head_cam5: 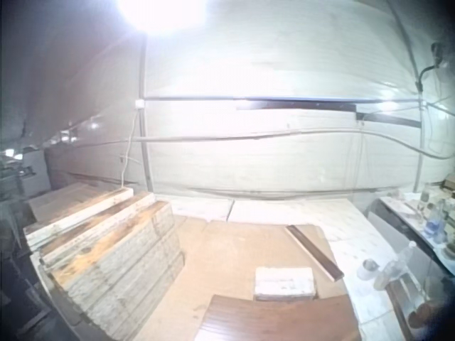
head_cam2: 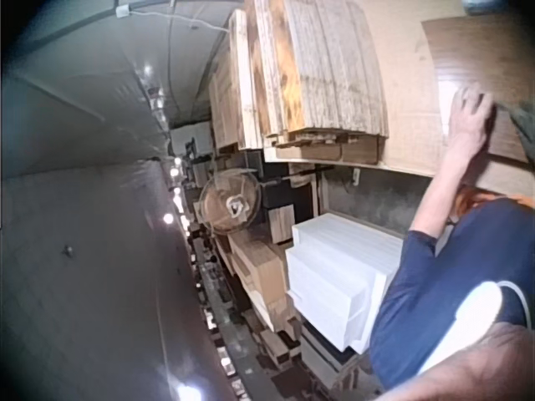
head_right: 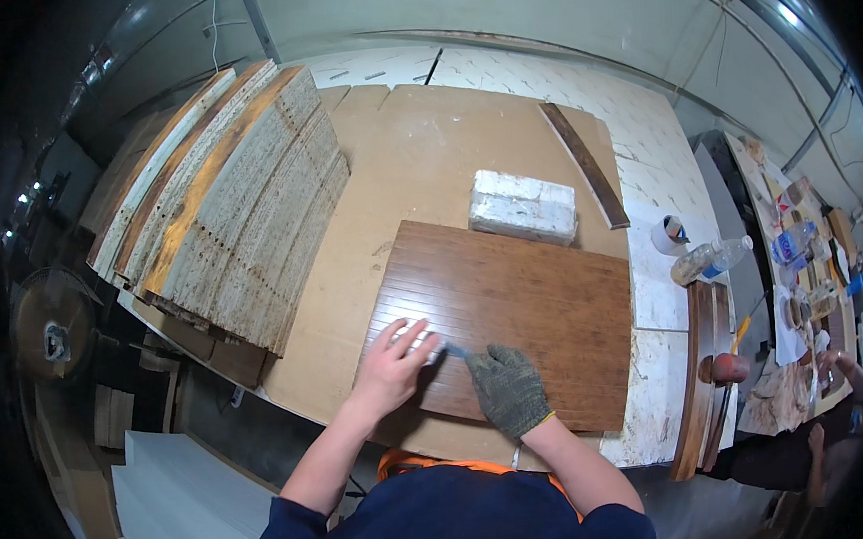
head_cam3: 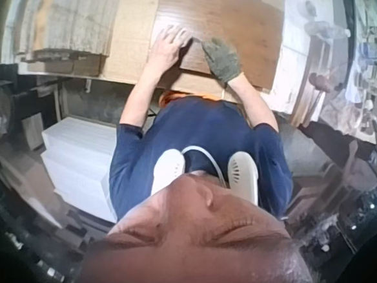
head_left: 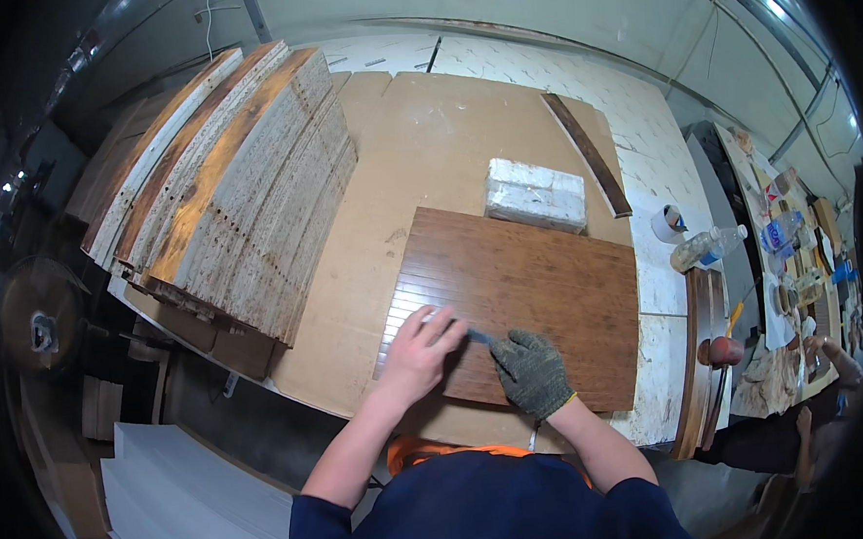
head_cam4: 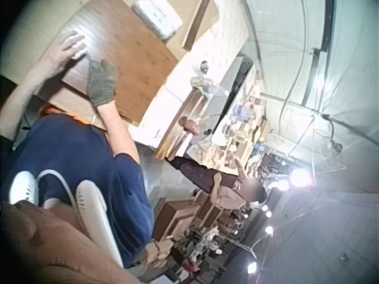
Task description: The person picks up wood panels from a stack on the floor, places them on a workbench, and uses a small blade to trim the edges of a wood panel.
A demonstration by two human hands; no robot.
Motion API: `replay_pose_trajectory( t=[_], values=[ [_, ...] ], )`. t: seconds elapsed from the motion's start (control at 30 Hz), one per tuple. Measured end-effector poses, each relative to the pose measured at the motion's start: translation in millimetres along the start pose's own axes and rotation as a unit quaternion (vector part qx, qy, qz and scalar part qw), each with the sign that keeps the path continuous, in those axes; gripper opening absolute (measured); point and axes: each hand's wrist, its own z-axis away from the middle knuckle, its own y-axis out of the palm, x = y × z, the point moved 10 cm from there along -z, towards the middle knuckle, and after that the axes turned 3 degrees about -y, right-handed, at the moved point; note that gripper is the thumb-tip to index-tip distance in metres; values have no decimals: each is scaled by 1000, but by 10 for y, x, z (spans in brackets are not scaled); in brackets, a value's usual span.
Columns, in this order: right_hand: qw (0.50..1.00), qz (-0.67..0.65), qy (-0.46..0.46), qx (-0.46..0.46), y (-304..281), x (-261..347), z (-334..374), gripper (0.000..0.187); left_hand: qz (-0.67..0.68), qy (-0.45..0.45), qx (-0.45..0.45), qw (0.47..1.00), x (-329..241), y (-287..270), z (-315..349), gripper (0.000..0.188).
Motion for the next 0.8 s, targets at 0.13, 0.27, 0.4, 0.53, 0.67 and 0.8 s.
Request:
replay_pose_trajectory(
  t=[0.13, 0.27, 0.4, 0.53, 0.67, 0.8],
  values=[
    [997, -4, -16, -78, -40, -16, 121, 23, 10, 87, 69, 994, -117, 328, -250, 30],
    [995, -24, 6, -101, -43, -123, 220, 24, 31, 110, 74, 991, -172, 375, -316, 24],
    [992, -28, 20, -122, -39, -144, 252, 25, 56, 117, 86, 988, -232, 407, -280, 21],
    [990, -28, 9, -139, -175, -57, 254, 26, 40, 102, 74, 991, -180, 463, -241, 21],
    [984, -48, 17, -172, -237, -88, 336, 30, 52, 75, 81, 992, -195, 491, -298, 16],
    [960, -97, 100, -245, -309, -230, 507, 38, 67, 56, 52, 995, -201, 413, -329, 11]
  ],
)
